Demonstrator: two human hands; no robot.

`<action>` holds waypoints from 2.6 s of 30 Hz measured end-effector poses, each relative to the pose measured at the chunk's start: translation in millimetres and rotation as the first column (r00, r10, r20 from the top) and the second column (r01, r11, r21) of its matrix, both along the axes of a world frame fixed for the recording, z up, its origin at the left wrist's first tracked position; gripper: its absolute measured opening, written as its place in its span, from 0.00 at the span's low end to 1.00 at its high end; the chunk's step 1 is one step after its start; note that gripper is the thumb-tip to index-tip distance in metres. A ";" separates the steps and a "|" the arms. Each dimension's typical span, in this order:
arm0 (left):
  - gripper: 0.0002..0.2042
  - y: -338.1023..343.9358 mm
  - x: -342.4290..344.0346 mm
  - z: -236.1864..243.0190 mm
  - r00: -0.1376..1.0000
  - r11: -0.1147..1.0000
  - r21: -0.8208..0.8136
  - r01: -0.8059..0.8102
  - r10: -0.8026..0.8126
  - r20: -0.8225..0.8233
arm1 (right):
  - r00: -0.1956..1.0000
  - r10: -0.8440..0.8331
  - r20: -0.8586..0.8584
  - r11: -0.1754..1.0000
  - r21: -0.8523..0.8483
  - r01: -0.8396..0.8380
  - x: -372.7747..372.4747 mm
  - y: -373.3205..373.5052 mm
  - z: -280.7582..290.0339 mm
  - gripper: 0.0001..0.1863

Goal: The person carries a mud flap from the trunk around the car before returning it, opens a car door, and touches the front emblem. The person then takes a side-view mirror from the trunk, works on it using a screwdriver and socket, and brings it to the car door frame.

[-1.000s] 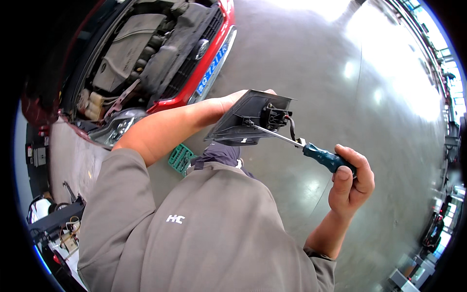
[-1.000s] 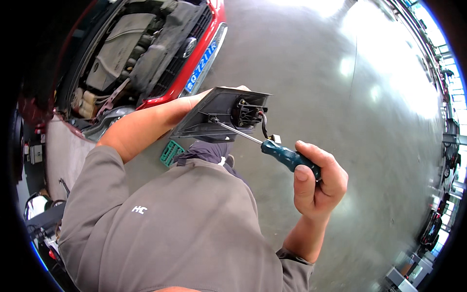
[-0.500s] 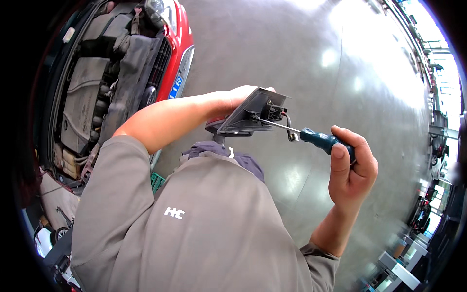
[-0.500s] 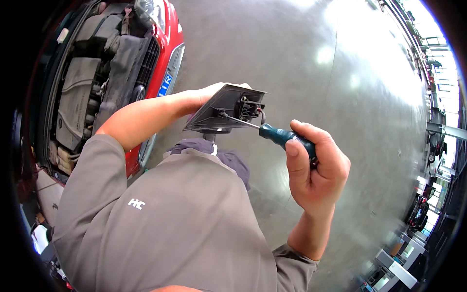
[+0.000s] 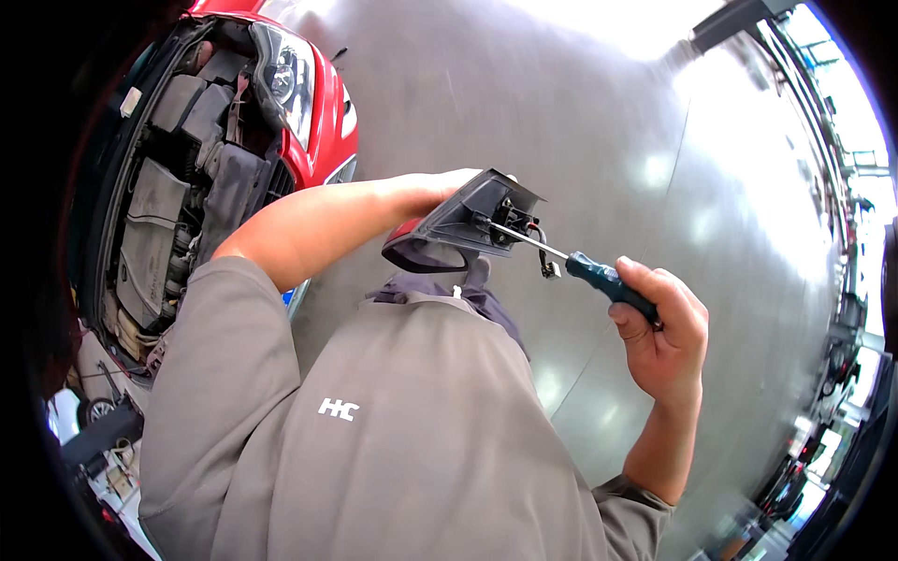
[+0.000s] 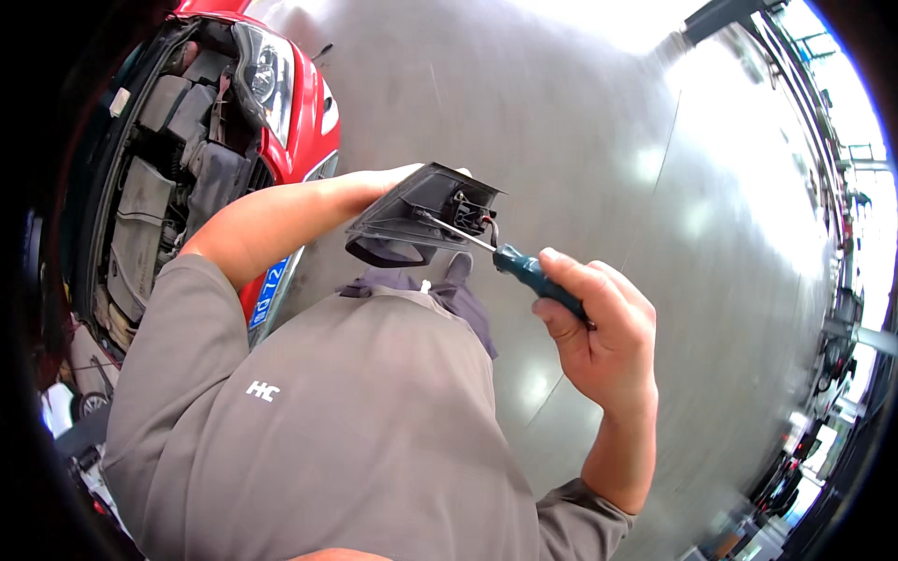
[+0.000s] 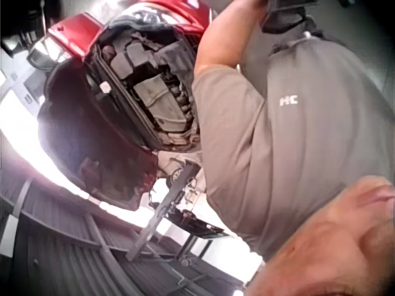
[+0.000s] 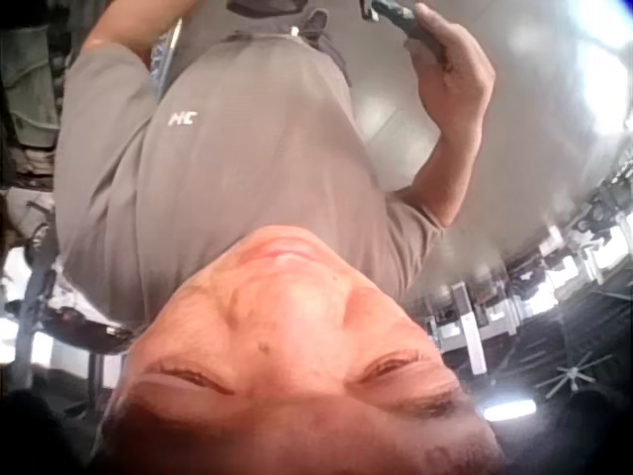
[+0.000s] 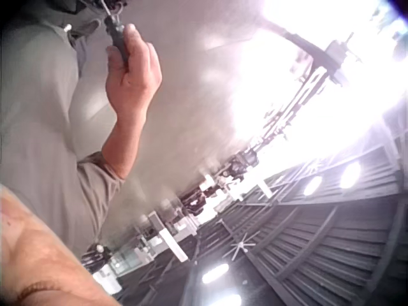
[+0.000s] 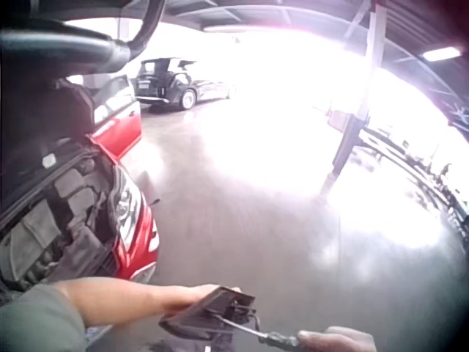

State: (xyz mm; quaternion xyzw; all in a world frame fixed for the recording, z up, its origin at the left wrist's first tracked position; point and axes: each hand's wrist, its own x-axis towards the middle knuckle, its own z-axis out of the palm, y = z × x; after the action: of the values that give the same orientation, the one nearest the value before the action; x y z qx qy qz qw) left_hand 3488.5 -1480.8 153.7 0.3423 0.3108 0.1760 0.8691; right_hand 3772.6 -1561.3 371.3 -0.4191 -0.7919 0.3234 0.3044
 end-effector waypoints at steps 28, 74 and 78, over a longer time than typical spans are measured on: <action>0.04 128.0 -41.0 -36.1 0.999 0.998 0.055 -0.043 0.044 -0.016 | 0.980 0.198 -0.037 0.978 -0.064 -0.200 -15.4 232.7 -30.2 0.17; 0.24 508.1 -679.4 -178.3 -0.684 -0.676 -0.200 -0.709 0.729 -0.042 | 0.723 0.691 0.029 0.036 -0.999 0.006 -940.4 994.9 -552.8 0.11; 0.30 482.4 -678.8 -182.1 -0.675 -0.512 0.474 -0.716 0.680 -0.285 | 0.752 0.659 0.017 -0.006 -1.000 0.028 -1014.2 969.5 -564.3 0.12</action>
State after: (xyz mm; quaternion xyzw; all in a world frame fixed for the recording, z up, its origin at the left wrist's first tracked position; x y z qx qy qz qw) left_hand 2809.7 -998.5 -28.3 -0.1092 0.6774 0.7178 0.1177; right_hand 2758.4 -591.8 -193.0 -0.3711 -0.4829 0.7059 -0.3617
